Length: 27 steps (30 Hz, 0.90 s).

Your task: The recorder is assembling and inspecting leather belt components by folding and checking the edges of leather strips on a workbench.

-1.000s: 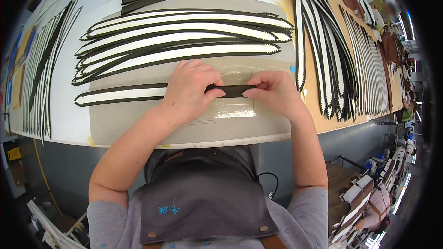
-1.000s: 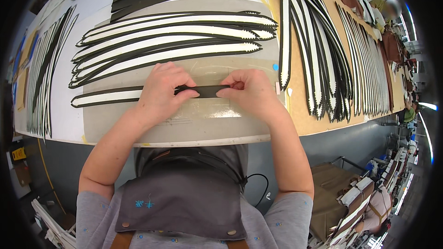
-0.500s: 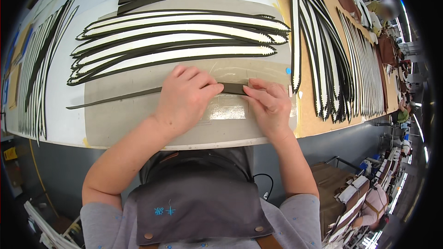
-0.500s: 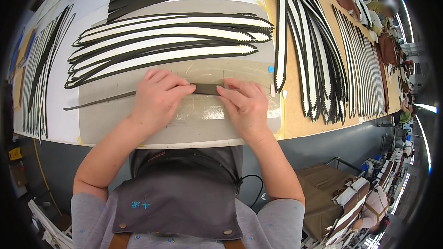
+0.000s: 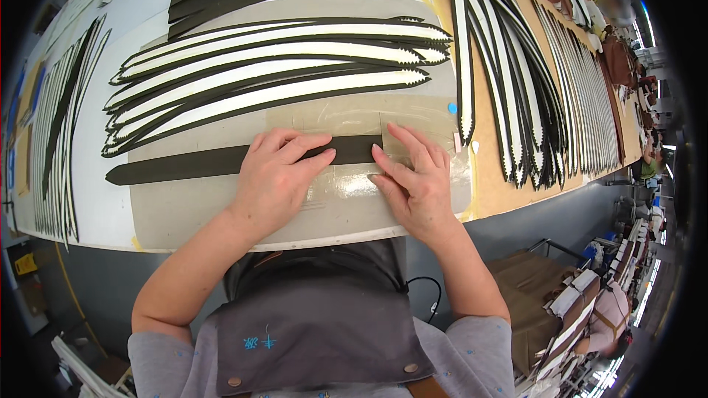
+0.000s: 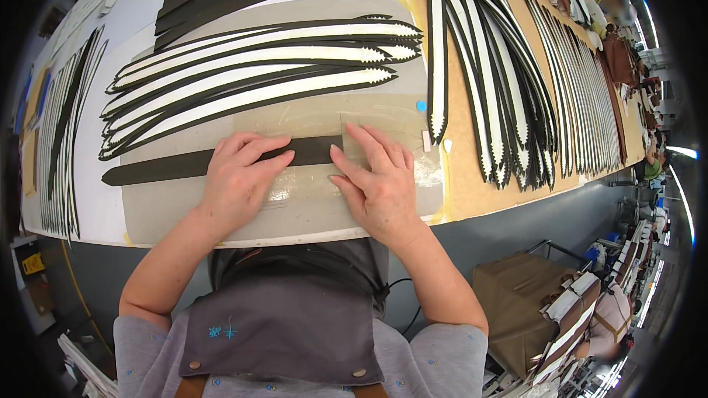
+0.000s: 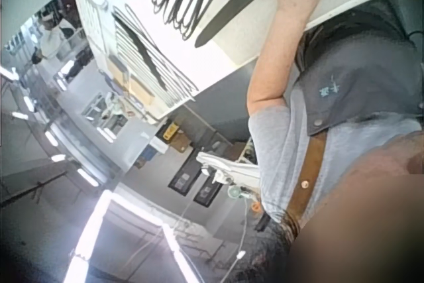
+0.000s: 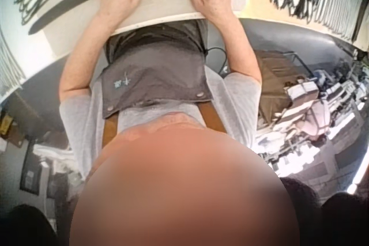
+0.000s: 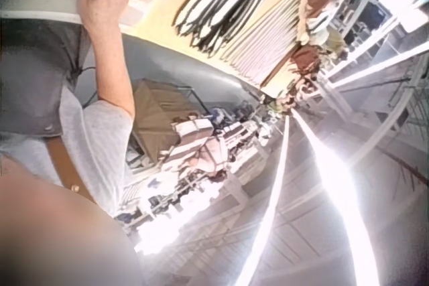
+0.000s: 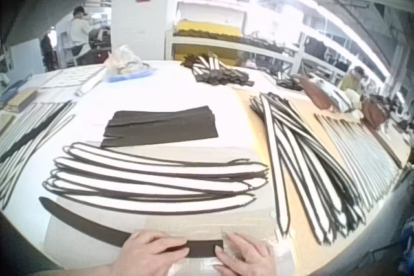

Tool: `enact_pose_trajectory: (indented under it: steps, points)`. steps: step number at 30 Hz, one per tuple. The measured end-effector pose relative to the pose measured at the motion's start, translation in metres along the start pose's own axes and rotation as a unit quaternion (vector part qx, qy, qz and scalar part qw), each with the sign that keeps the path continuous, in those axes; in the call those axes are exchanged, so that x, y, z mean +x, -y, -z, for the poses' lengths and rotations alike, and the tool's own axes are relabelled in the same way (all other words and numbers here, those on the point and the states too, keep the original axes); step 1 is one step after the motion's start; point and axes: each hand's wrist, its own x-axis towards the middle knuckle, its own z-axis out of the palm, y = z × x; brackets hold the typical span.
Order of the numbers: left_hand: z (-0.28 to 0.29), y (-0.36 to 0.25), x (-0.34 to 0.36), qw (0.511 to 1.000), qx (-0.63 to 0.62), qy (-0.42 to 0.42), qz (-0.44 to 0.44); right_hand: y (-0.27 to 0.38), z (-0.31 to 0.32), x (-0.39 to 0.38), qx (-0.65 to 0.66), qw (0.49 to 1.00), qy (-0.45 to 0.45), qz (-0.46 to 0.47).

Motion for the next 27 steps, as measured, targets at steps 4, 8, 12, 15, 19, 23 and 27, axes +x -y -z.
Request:
enact_pose_trajectory:
  steps: [4,8,12,15,19,23,27]
  points:
    - [0.0,0.001,0.0,1.0,0.003,-0.003,0.007,-0.002,-0.001,0.001,0.012,1.0,0.017,0.005]
    - [0.002,0.002,0.0,1.0,-0.02,0.003,0.011,-0.002,-0.003,0.001,0.0,0.999,0.022,0.024]
    - [0.003,0.003,-0.002,0.999,-0.035,0.004,0.008,0.002,-0.001,0.004,-0.038,0.999,0.019,0.029]
    - [0.01,0.015,-0.014,0.997,-0.067,-0.013,0.022,0.001,0.001,0.0,-0.042,0.999,0.023,0.026]
    - [0.016,0.02,-0.022,0.995,-0.073,-0.04,0.05,0.0,-0.001,0.0,-0.041,0.999,0.026,0.024]
    - [0.015,0.02,-0.02,0.998,-0.04,-0.046,0.031,0.001,-0.003,0.001,-0.035,0.999,0.03,0.019]
    - [0.016,0.021,-0.019,0.998,-0.022,-0.046,0.02,0.001,-0.002,0.001,-0.038,0.998,0.036,0.021]
